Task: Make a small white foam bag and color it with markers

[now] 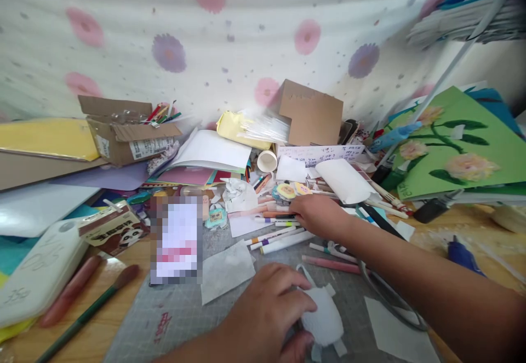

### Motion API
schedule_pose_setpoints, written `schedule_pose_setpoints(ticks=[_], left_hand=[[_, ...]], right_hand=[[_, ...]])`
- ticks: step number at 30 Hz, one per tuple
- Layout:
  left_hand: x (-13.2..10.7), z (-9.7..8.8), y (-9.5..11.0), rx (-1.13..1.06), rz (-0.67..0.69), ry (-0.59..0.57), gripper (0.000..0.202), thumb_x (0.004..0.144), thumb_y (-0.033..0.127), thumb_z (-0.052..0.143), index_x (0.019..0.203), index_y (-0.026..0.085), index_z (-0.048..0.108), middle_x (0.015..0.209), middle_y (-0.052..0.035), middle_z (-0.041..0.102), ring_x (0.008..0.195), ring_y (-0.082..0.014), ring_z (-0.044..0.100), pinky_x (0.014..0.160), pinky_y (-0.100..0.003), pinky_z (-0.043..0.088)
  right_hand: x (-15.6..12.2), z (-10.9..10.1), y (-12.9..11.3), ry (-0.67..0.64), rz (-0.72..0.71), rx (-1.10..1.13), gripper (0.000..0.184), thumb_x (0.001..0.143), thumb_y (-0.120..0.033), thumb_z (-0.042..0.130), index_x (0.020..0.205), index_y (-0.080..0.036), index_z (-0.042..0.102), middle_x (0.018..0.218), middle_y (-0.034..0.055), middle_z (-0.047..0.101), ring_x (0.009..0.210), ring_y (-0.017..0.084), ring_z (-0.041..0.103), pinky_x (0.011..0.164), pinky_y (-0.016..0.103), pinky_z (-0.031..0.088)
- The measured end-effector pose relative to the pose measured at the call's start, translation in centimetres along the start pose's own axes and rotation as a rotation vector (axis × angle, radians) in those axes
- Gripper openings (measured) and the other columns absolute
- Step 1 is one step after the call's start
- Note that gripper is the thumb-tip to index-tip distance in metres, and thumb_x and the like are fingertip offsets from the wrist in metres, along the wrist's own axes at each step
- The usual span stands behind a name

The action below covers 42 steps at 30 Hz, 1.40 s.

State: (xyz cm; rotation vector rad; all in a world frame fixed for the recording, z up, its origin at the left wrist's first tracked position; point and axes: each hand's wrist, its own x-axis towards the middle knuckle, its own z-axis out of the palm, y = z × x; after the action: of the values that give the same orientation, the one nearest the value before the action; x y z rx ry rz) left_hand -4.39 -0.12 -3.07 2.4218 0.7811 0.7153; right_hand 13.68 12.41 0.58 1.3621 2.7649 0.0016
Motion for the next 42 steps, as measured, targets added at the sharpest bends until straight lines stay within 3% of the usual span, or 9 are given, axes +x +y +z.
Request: schedule_pose_setpoints(ticks=[10,16,21,25,31,33,36,39,42], left_hand=[[-0.3,0.8,-0.2,-0.027,0.035,-0.001,0.025,0.076,0.027,0.070,0.099,0.019,0.062,0.109,-0.0061,0.067,0.099,-0.0207,0.060,0.088,-0.032,0.046],[-0.1,0.9,-0.2,-0.012,0.037,-0.017,0.023,0.078,0.028,0.070,0.098,0.019,0.062,0.106,-0.0041,0.069,0.096,-0.0182,0.061,0.086,-0.029,0.047],[0.0,0.9,-0.5,0.000,0.054,-0.003,0.022,0.079,0.031,0.070,0.097,0.020,0.062,0.104,-0.0031,0.070,0.094,-0.0169,0.063,0.083,-0.027,0.048],[0.1,1.1,-0.6,0.015,0.054,-0.031,0.022,0.080,0.033,0.070,0.096,0.021,0.062,0.104,-0.0014,0.070,0.092,-0.0154,0.063,0.081,-0.025,0.048],[0.3,0.9,-0.5,0.034,0.014,-0.078,0.021,0.076,0.030,0.073,0.093,0.021,0.063,0.100,-0.0017,0.071,0.090,-0.0163,0.064,0.078,-0.025,0.048],[0.3,0.9,-0.6,0.035,0.006,-0.081,0.023,0.074,0.029,0.074,0.092,0.020,0.064,0.099,-0.0017,0.071,0.089,-0.0164,0.065,0.077,-0.025,0.048],[0.4,1.0,-0.6,0.037,0.001,-0.089,0.023,0.075,0.031,0.074,0.092,0.021,0.064,0.099,-0.0008,0.071,0.089,-0.0160,0.065,0.077,-0.024,0.048],[0.3,1.0,-0.7,0.047,0.008,-0.110,0.024,0.075,0.031,0.073,0.094,0.020,0.063,0.099,-0.0012,0.071,0.089,-0.0162,0.065,0.076,-0.025,0.048],[0.3,0.9,-0.6,0.044,0.001,-0.125,0.023,0.075,0.030,0.073,0.093,0.020,0.063,0.098,-0.0016,0.071,0.090,-0.0165,0.065,0.077,-0.025,0.048]], right_hand=[[0.8,0.0,0.2,0.020,-0.003,-0.076,0.022,0.089,-0.019,0.048,0.091,-0.017,0.070,0.092,0.0115,0.069,0.085,0.024,0.065,0.067,0.028,0.044],[2.8,-0.7,-2.2,0.059,-0.107,0.002,0.029,0.095,-0.027,0.042,0.093,-0.017,0.069,0.098,0.0106,0.068,0.094,0.022,0.062,0.077,0.030,0.043],[5.7,0.1,-4.0,0.046,-0.161,0.062,0.019,0.092,-0.026,0.053,0.098,-0.015,0.067,0.105,0.0104,0.065,0.101,0.024,0.060,0.082,0.037,0.048],[8.5,-0.1,-4.8,0.067,-0.097,0.145,0.033,0.091,-0.037,0.055,0.117,-0.017,0.057,0.113,0.0079,0.062,0.097,0.021,0.062,0.082,0.042,0.052],[11.3,-1.6,-5.4,0.121,0.068,0.222,0.040,0.092,-0.050,0.048,0.106,-0.015,0.062,0.097,0.0068,0.067,0.083,0.019,0.064,0.072,0.036,0.052],[11.3,-1.8,-5.7,0.170,0.078,0.223,0.047,0.091,-0.054,0.045,0.114,-0.015,0.059,0.096,0.0086,0.069,0.085,0.023,0.065,0.069,0.036,0.050],[10.8,-1.5,-6.6,0.218,-0.031,0.215,0.043,0.092,-0.045,0.049,0.127,-0.020,0.051,0.100,0.0071,0.070,0.093,0.026,0.064,0.073,0.035,0.048],[11.0,-0.8,-7.7,0.190,-0.215,0.207,0.028,0.092,-0.032,0.053,0.117,-0.020,0.059,0.106,0.0053,0.068,0.099,0.023,0.063,0.082,0.039,0.049],[12.2,0.1,-8.3,0.167,-0.297,0.191,0.029,0.092,-0.031,0.056,0.117,-0.016,0.058,0.120,0.0088,0.060,0.104,0.023,0.060,0.087,0.044,0.050]])
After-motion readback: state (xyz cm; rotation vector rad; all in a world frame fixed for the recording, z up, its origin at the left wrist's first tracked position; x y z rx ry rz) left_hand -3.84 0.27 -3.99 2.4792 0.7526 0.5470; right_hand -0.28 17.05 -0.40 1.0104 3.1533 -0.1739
